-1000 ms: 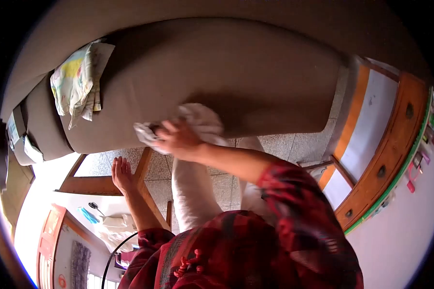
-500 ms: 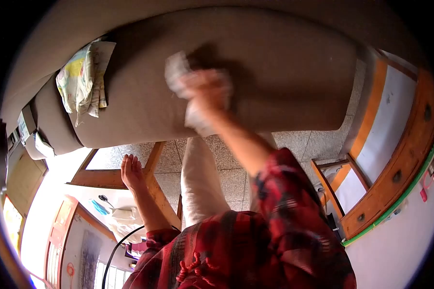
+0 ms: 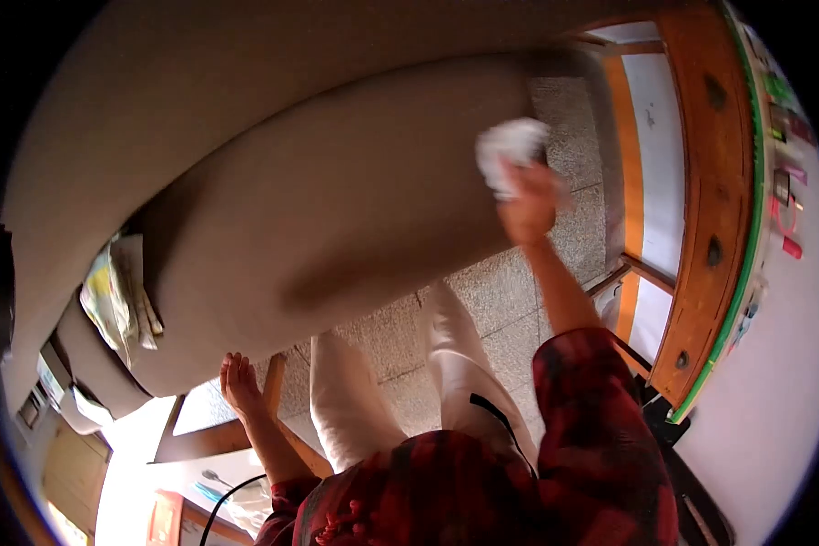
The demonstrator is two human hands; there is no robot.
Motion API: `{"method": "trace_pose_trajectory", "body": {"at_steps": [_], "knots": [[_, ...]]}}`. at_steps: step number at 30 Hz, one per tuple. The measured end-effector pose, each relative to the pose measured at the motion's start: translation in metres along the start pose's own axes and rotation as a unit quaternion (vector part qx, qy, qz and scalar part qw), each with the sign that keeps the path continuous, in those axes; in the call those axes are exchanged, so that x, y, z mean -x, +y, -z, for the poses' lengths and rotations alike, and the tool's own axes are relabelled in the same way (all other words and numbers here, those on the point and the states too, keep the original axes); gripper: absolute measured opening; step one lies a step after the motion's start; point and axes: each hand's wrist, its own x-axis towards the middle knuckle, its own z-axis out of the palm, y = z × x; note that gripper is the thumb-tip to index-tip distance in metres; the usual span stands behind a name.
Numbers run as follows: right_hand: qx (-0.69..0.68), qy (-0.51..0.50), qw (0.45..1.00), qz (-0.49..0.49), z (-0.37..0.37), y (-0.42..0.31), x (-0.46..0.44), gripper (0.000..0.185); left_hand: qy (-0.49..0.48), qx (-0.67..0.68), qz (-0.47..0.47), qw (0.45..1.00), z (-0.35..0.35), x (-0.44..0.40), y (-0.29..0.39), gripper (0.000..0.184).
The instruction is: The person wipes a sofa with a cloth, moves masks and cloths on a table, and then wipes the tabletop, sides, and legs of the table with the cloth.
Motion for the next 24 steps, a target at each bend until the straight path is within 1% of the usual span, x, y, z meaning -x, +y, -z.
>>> {"method": "trace_pose_trajectory", "body": {"at_steps": [1, 2, 3, 4, 5, 6, 8, 9, 10, 11, 12, 13, 14, 15, 16, 17, 18, 19, 20, 21, 22, 23, 24], "knots": [[-0.009, -0.033, 0.997, 0.064, 0.006, -0.049, -0.028, 0.060, -0.009, -0.008, -0.011, 1.000, -0.012, 0.006, 0.004, 0.017], [-0.075, -0.018, 0.993, 0.089, -0.012, -0.090, -0.043, 0.062, -0.005, -0.019, -0.023, 1.000, -0.024, 0.013, 0.010, 0.018], [-0.186, 0.034, 0.966, 0.176, -0.046, -0.124, -0.057, 0.061, -0.012, -0.021, -0.034, 0.999, -0.030, 0.016, 0.012, 0.018], [-0.236, 0.011, 0.943, 0.234, -0.064, -0.159, -0.069, 0.056, -0.017, -0.022, -0.045, 0.999, -0.036, 0.020, 0.013, 0.018], [-0.216, -0.048, 0.932, 0.286, -0.060, -0.185, -0.082, 0.047, -0.018, -0.026, -0.051, 0.998, -0.044, 0.026, 0.011, 0.018], [-0.166, -0.123, 0.910, 0.359, -0.072, -0.196, -0.095, 0.039, -0.029, -0.023, -0.064, 0.997, -0.051, 0.034, 0.011, 0.018], [-0.205, -0.142, 0.893, 0.375, -0.085, -0.174, -0.116, 0.031, -0.030, -0.030, -0.078, 0.996, -0.060, 0.052, 0.011, 0.018], [-0.478, -0.204, 0.845, 0.125, -0.079, -0.153, -0.117, 0.028, -0.018, -0.026, -0.074, 0.997, -0.067, 0.063, 0.006, 0.018], [-0.680, -0.240, 0.679, -0.141, -0.072, -0.118, -0.118, 0.024, -0.009, -0.018, -0.072, 0.997, -0.076, 0.074, 0.001, 0.018], [-0.562, -0.165, 0.809, -0.045, -0.085, -0.073, -0.107, 0.034, -0.001, -0.017, -0.069, 0.997, -0.086, 0.088, -0.004, 0.018], [-0.337, -0.057, 0.939, 0.024, -0.097, -0.028, -0.097, 0.044, 0.006, -0.025, -0.062, 0.998, -0.093, 0.099, -0.009, 0.018], [-0.138, 0.061, 0.988, 0.035, -0.109, 0.017, -0.086, 0.056, -0.014, -0.016, -0.066, 0.998, -0.094, 0.104, -0.020, 0.018], [-0.050, -0.007, 0.999, 0.012, -0.079, 0.051, -0.077, 0.056, -0.035, -0.008, -0.069, 0.997, -0.093, 0.108, -0.029, 0.017], [-0.129, 0.021, 0.990, -0.046, -0.102, 0.094, -0.057, 0.057, -0.030, -0.019, -0.051, 0.998, -0.100, 0.122, -0.030, 0.017], [-0.097, 0.002, 0.989, -0.110, -0.107, 0.140, -0.029, 0.051, -0.007, -0.032, -0.034, 0.999, -0.113, 0.136, -0.028, 0.016], [-0.055, -0.045, 0.976, -0.208, -0.107, 0.187, 0.007, 0.045, -0.034, -0.020, -0.039, 0.998, -0.109, 0.140, -0.034, 0.016], [-0.012, -0.114, 0.939, -0.325, -0.115, 0.235, 0.040, 0.041, -0.062, -0.006, -0.049, 0.997, -0.106, 0.140, -0.038, 0.016], [0.022, -0.158, 0.903, -0.399, -0.112, 0.267, 0.066, 0.038, -0.060, -0.001, -0.056, 0.997, -0.109, 0.141, -0.037, 0.016], [-0.018, -0.174, 0.829, -0.530, -0.062, 0.268, 0.069, 0.043, -0.041, -0.014, -0.041, 0.998, -0.111, 0.145, -0.037, 0.015], [0.055, -0.178, 0.879, -0.440, -0.033, 0.260, 0.063, 0.051, -0.023, -0.034, -0.020, 0.999, -0.109, 0.151, -0.037, 0.014], [0.061, -0.183, 0.876, -0.442, -0.026, 0.257, 0.065, 0.051, -0.023, -0.039, -0.013, 0.999, -0.102, 0.152, -0.038, 0.014], [0.010, -0.111, 0.930, -0.350, -0.028, 0.260, 0.058, 0.055, -0.024, -0.048, -0.014, 0.998, -0.097, 0.147, -0.041, 0.014], [-0.042, -0.036, 0.967, -0.248, -0.033, 0.261, 0.042, 0.061, -0.024, -0.054, -0.016, 0.998, -0.096, 0.141, -0.047, 0.014]]}}
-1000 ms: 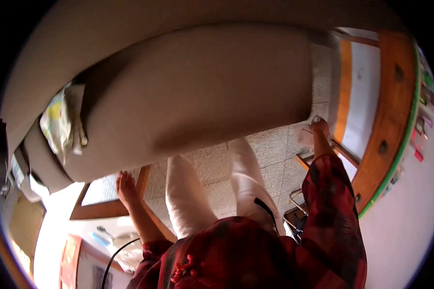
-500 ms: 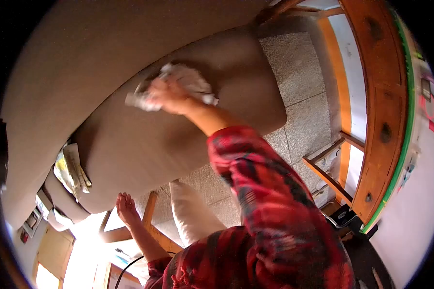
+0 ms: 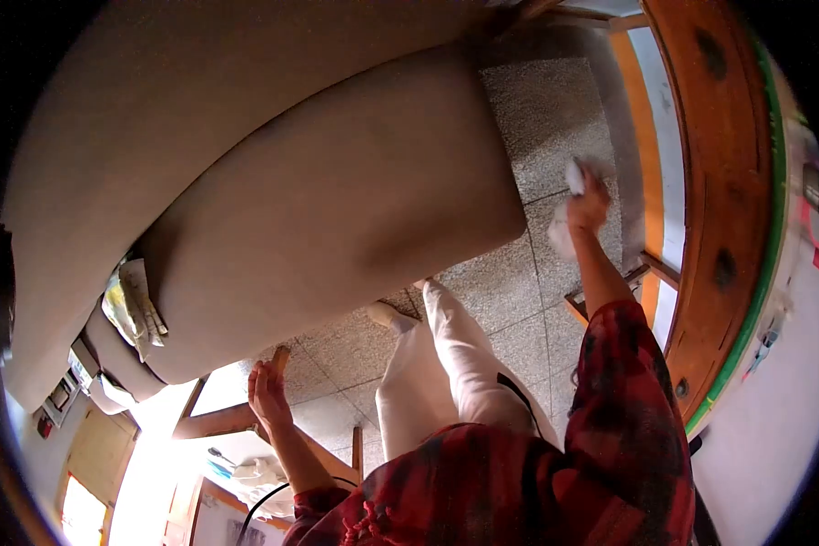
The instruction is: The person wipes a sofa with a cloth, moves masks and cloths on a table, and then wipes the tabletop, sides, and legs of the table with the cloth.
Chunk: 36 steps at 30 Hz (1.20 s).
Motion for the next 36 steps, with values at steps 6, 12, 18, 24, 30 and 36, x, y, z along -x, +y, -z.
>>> {"method": "trace_pose_trajectory", "body": {"at_steps": [6, 12, 18, 24, 30, 36], "knots": [[-0.021, 0.005, 0.930, 0.367, -0.038, -0.209, -0.098, 0.068, 0.009, 0.012, 0.002, 1.000, -0.008, 0.013, -0.002, 0.018], [-0.019, -0.006, 0.971, 0.239, -0.082, -0.207, -0.058, 0.067, 0.002, 0.027, 0.016, 1.000, 0.032, 0.027, -0.031, 0.019], [-0.028, -0.101, 0.994, 0.020, -0.048, -0.103, 0.092, 0.065, 0.030, 0.083, 0.040, 0.995, 0.069, 0.043, -0.057, 0.019], [-0.163, 0.004, 0.986, 0.041, -0.078, -0.171, 0.217, 0.071, 0.009, 0.113, 0.032, 0.993, 0.116, 0.058, -0.075, 0.021], [-0.215, -0.129, 0.966, 0.055, -0.082, -0.331, 0.334, 0.074, 0.087, 0.180, 0.030, 0.979, 0.188, 0.083, -0.095, 0.021], [-0.339, -0.212, 0.895, 0.196, -0.083, -0.447, 0.426, 0.065, 0.156, 0.247, 0.033, 0.956, 0.243, 0.114, -0.125, 0.021]]}}
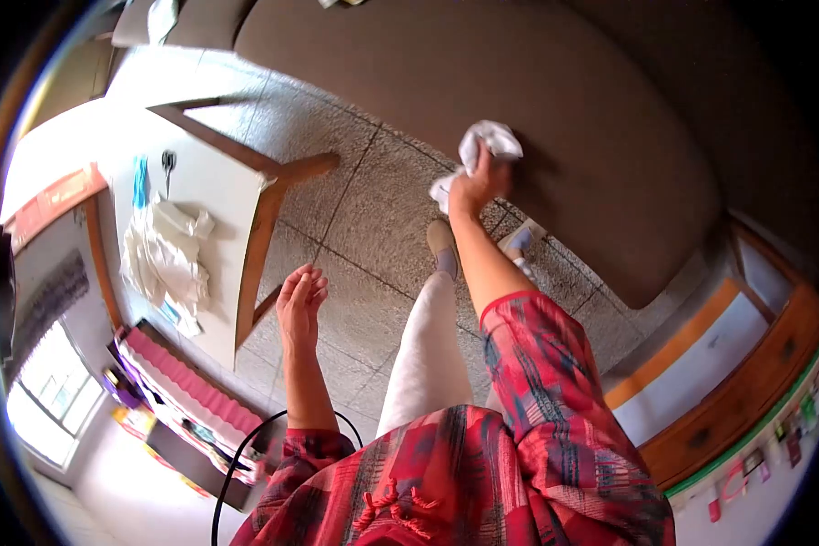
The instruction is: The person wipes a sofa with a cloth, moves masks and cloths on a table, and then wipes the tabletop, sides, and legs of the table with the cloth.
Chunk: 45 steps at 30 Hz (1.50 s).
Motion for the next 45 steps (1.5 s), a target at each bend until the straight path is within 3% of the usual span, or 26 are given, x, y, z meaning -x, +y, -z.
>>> {"method": "trace_pose_trajectory", "body": {"at_steps": [2, 4, 6, 9, 11, 12, 16, 18, 20, 22, 24, 25, 27, 28, 30, 31, 32, 33, 36, 38, 41, 45], "knots": [[0.042, -0.143, 0.985, 0.091, -0.017, -0.028, -0.010, 0.058, 0.022, 0.033, -0.009, 0.999, 0.016, 0.010, -0.001, 0.021], [-0.098, -0.412, 0.906, -0.021, -0.032, -0.063, -0.021, 0.054, 0.026, 0.060, -0.014, 0.998, 0.032, 0.013, -0.007, 0.023], [-0.086, -0.418, 0.902, 0.070, -0.024, -0.098, -0.017, 0.052, 0.044, 0.057, 0.001, 0.997, 0.040, 0.018, -0.003, 0.025], [-0.046, -0.426, 0.901, 0.066, 0.023, -0.115, -0.003, 0.057, 0.026, 0.054, -0.041, 0.997, 0.043, 0.030, 0.015, 0.030], [-0.028, -0.419, 0.897, 0.140, 0.076, -0.114, 0.013, 0.059, 0.002, 0.095, -0.077, 0.993, 0.050, 0.025, 0.035, 0.030], [0.022, -0.414, 0.902, 0.124, 0.118, -0.124, 0.026, 0.060, -0.061, 0.131, -0.102, 0.984, 0.054, 0.022, 0.046, 0.030], [0.064, -0.412, 0.909, 0.021, 0.249, -0.120, 0.051, 0.054, -0.110, 0.160, -0.128, 0.973, 0.035, 0.014, 0.114, 0.030], [0.056, -0.330, 0.942, 0.024, 0.303, -0.104, 0.056, 0.050, -0.164, 0.158, -0.150, 0.962, 0.011, 0.013, 0.146, 0.030], [0.004, -0.208, 0.978, 0.031, 0.355, -0.104, 0.065, 0.052, -0.140, 0.138, -0.190, 0.962, -0.029, 0.045, 0.185, 0.030], [0.010, -0.179, 0.984, 0.002, 0.406, -0.114, 0.066, 0.053, -0.168, 0.138, -0.250, 0.943, -0.063, 0.079, 0.223, 0.033], [-0.041, -0.096, 0.993, -0.053, 0.428, -0.133, 0.103, 0.054, -0.173, 0.118, -0.380, 0.901, -0.070, 0.098, 0.264, 0.039], [-0.025, -0.084, 0.994, -0.064, 0.439, -0.146, 0.107, 0.054, -0.223, 0.166, -0.397, 0.875, -0.079, 0.114, 0.285, 0.042], [-0.046, -0.072, 0.996, -0.033, 0.463, -0.133, 0.123, 0.054, -0.390, 0.280, -0.406, 0.777, -0.080, 0.131, 0.303, 0.049], [-0.058, -0.065, 0.996, -0.013, 0.474, -0.128, 0.127, 0.055, -0.507, 0.345, -0.411, 0.675, -0.092, 0.168, 0.310, 0.044], [-0.059, -0.050, 0.997, 0.017, 0.499, -0.117, 0.135, 0.055, -0.571, 0.375, -0.420, 0.598, -0.103, 0.230, 0.317, 0.038], [-0.052, -0.047, 0.997, 0.042, 0.511, -0.114, 0.141, 0.056, -0.555, 0.375, -0.456, 0.586, -0.109, 0.282, 0.316, 0.029], [-0.061, -0.047, 0.996, 0.050, 0.522, -0.110, 0.148, 0.056, -0.653, 0.400, -0.403, 0.501, -0.110, 0.302, 0.322, 0.024], [-0.042, -0.034, 0.997, 0.058, 0.535, -0.103, 0.156, 0.056, -0.610, 0.455, -0.418, 0.496, -0.113, 0.339, 0.319, 0.018], [-0.023, -0.015, 0.997, 0.070, 0.579, -0.089, 0.175, 0.053, -0.608, 0.528, -0.439, 0.398, -0.130, 0.440, 0.321, 0.003], [-0.039, 0.041, 0.991, 0.120, 0.593, -0.076, 0.182, 0.053, -0.661, 0.427, -0.464, 0.408, -0.152, 0.487, 0.315, 0.005], [-0.066, 0.067, 0.990, 0.104, 0.627, -0.060, 0.203, 0.053, -0.722, 0.163, -0.486, 0.464, -0.196, 0.546, 0.264, 0.010], [0.009, 0.128, 0.984, 0.124, 0.658, -0.016, 0.240, 0.054, -0.723, -0.214, -0.383, 0.534, -0.238, 0.534, 0.145, 0.012]]}}
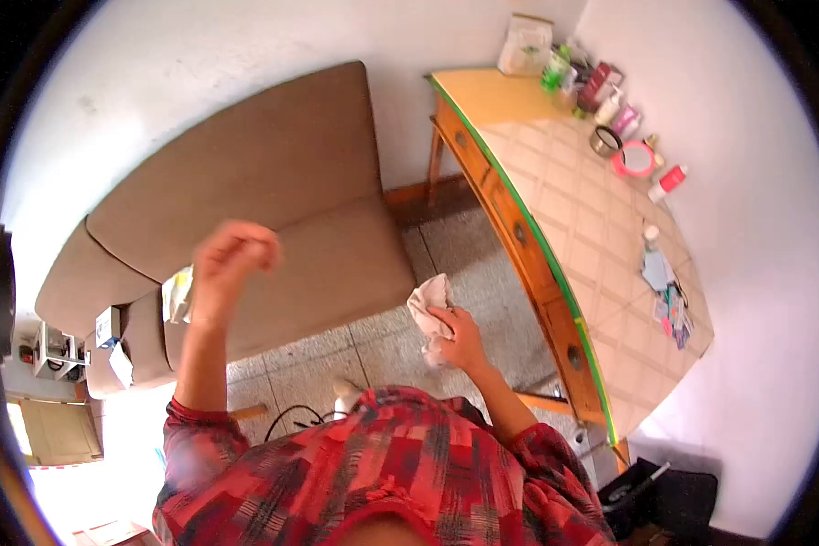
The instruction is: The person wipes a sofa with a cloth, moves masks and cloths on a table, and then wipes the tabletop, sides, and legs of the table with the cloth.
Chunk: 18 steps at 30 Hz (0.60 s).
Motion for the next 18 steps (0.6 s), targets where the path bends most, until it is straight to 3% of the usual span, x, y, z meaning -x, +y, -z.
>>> {"method": "trace_pose_trajectory", "body": {"at_steps": [2, 4, 10, 18], "knots": [[0.012, -0.001, 0.999, -0.039, 0.013, 0.025, 0.023, 0.054, -0.011, -0.036, 0.198, 0.979, -0.017, 0.034, -0.097, 0.016], [0.024, -0.006, 0.996, -0.090, 0.025, 0.040, 0.052, 0.054, -0.046, 0.027, 0.381, 0.923, -0.035, 0.080, -0.153, 0.019], [0.064, 0.002, 0.982, -0.180, 0.053, 0.059, 0.100, 0.056, -0.060, 0.034, 0.417, 0.906, -0.070, 0.135, -0.207, 0.021], [0.115, 0.081, 0.967, -0.211, 0.051, 0.026, 0.120, 0.053, -0.064, 0.080, 0.372, 0.923, -0.021, 0.131, -0.198, 0.022]]}}
